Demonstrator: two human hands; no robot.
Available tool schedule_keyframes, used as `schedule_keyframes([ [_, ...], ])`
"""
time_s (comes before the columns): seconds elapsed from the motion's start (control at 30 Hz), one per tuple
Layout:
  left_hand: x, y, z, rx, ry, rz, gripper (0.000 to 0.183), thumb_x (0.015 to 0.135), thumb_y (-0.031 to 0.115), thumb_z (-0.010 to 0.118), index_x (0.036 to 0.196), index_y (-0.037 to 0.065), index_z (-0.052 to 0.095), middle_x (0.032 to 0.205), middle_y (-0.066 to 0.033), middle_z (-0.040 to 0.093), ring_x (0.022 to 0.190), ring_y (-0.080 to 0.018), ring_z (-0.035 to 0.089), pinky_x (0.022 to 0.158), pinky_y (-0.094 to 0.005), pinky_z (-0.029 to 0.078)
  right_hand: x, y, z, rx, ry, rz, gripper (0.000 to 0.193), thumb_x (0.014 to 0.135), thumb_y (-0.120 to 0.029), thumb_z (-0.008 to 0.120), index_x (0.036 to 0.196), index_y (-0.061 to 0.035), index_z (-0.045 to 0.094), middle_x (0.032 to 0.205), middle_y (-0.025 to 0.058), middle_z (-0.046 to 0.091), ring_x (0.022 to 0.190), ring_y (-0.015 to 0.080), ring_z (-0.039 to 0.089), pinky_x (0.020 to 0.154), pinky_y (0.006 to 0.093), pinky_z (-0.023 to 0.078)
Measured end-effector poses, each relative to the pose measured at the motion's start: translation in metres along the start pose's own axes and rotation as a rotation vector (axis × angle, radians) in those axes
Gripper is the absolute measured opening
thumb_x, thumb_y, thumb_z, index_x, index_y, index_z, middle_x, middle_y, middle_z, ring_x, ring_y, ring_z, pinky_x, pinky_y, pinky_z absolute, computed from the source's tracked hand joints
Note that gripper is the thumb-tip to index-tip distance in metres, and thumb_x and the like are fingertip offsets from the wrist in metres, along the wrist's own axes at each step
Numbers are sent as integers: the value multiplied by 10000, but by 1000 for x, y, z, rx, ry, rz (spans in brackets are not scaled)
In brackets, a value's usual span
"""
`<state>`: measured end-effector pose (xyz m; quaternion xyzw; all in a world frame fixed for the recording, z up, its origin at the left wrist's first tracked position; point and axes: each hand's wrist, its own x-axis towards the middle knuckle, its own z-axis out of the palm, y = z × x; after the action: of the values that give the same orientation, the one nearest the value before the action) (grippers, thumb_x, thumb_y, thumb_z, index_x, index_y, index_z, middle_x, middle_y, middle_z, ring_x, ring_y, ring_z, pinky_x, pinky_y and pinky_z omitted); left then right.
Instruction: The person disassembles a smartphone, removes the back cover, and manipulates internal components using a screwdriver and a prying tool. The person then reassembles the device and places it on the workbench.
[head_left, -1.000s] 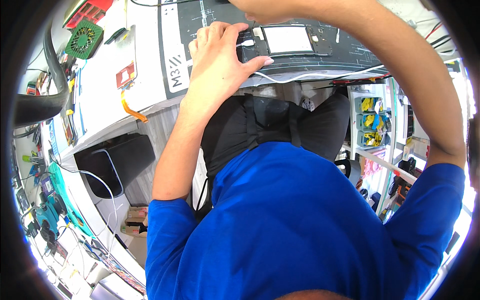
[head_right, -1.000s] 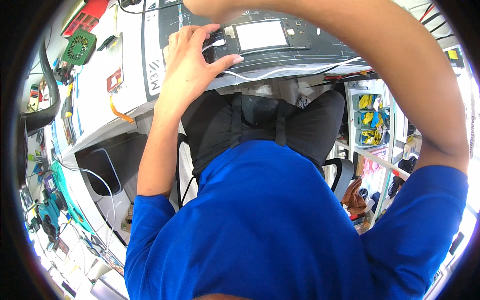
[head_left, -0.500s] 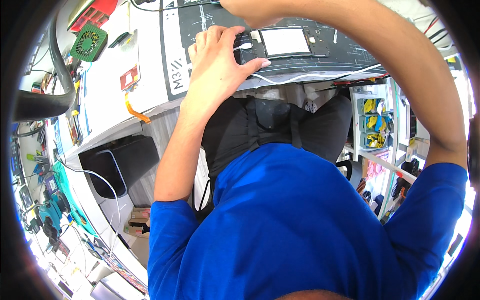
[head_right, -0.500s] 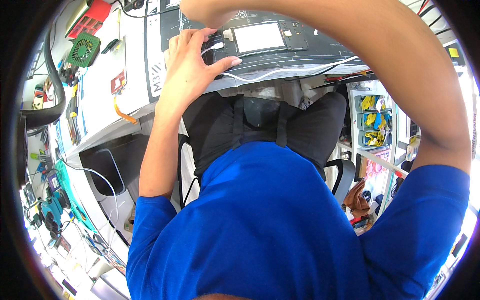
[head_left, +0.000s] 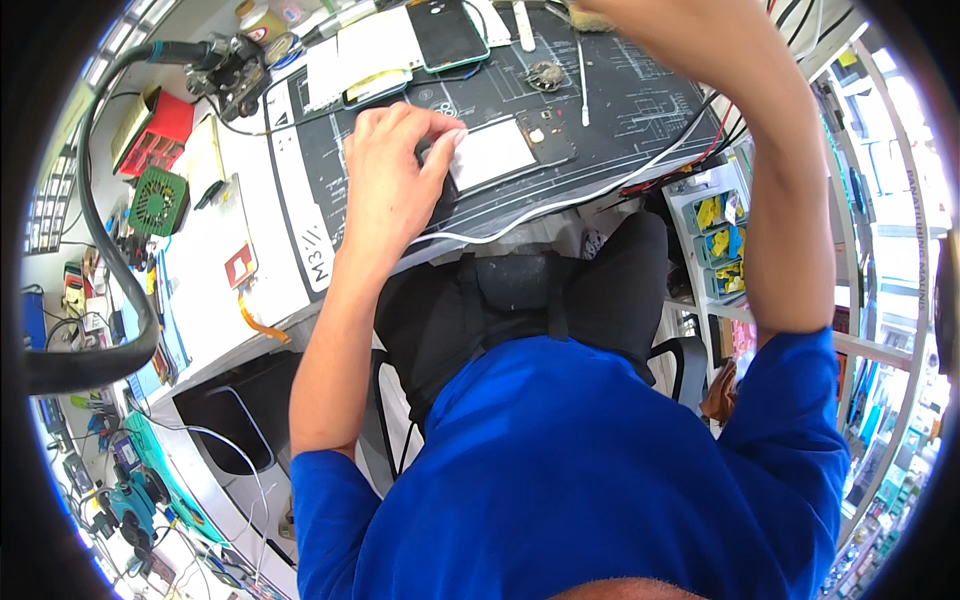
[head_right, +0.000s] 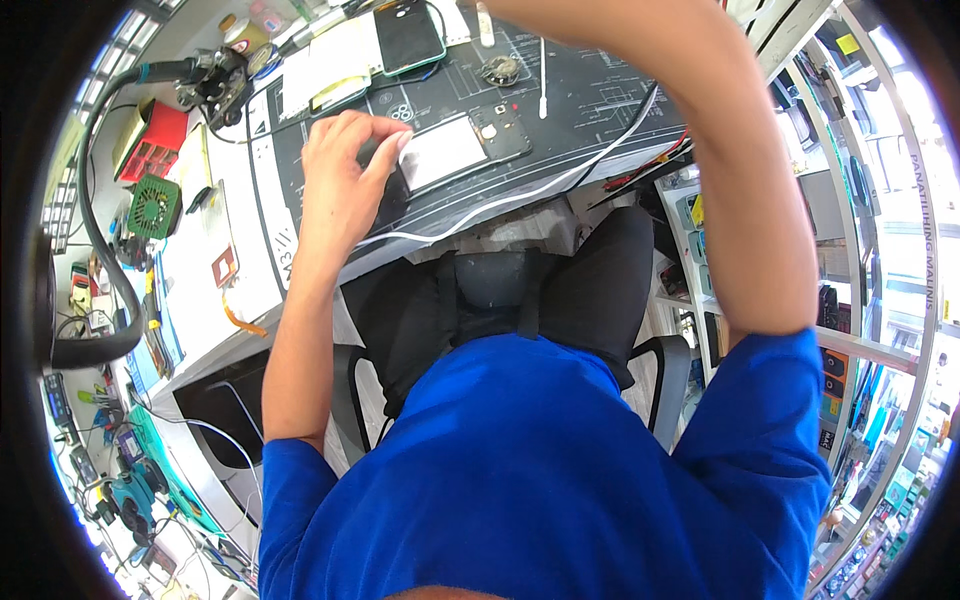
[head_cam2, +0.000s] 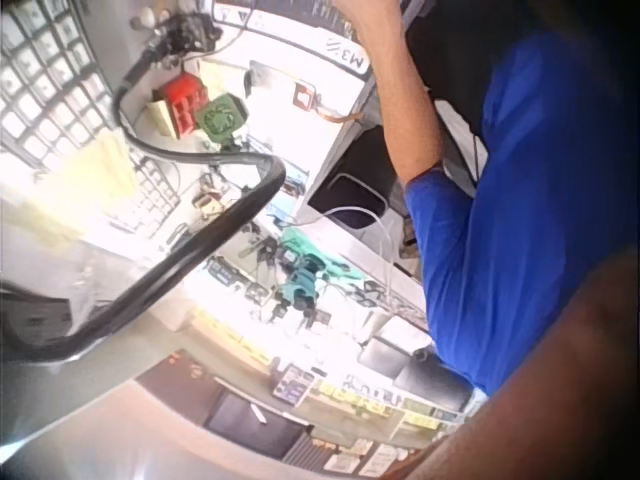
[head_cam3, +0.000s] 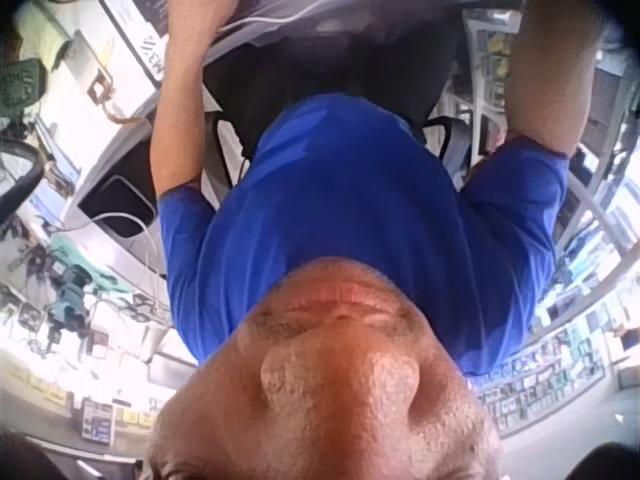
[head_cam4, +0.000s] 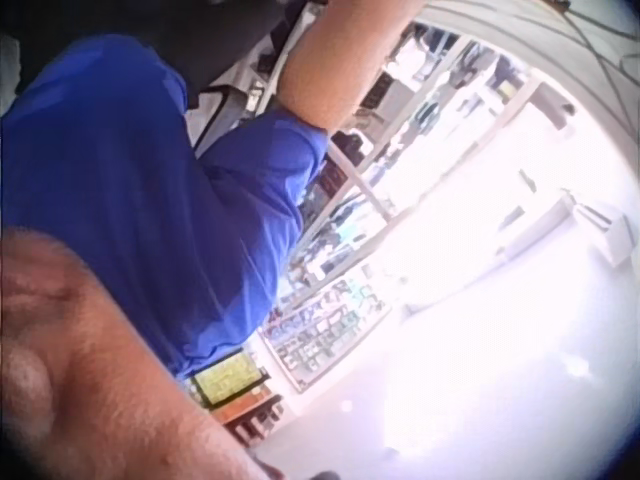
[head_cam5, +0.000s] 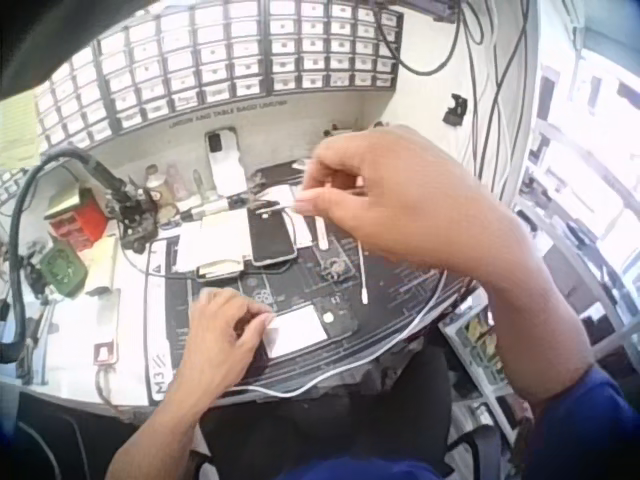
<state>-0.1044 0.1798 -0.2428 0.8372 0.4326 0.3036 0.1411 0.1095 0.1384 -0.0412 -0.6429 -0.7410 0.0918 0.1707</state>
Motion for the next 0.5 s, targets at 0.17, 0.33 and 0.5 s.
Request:
schedule_keyframes([
  [0.17, 54, -6, 32, -221, -143, -210, 296, 995, 309, 682, 1134, 53, 733, 854, -42, 680, 741, -127, 567, 734, -301, 484, -72, 104, 32, 376, 324, 65, 248, 974, -224, 745, 1093, -7, 755, 872, 20, 680, 756, 73, 573, 687, 234, 451],
  [0.33, 96, 10, 50, -209, -223, -184, 313, 994, 344, 689, 1137, 71, 743, 911, -29, 688, 770, -133, 586, 738, -308, 480, -138, 132, 53, 585, 360, 310, 148, 973, -114, 743, 1057, 7, 737, 840, 8, 686, 712, 53, 576, 656, 194, 443],
  [0.5, 109, 20, 54, -8, -227, -7, 282, 976, 343, 708, 1083, 89, 768, 980, -32, 676, 856, -187, 603, 791, -335, 492, -158, 151, 81, 764, 332, 372, 145, 949, -65, 757, 1061, 23, 730, 862, 12, 704, 732, 51, 589, 653, 188, 445],
])
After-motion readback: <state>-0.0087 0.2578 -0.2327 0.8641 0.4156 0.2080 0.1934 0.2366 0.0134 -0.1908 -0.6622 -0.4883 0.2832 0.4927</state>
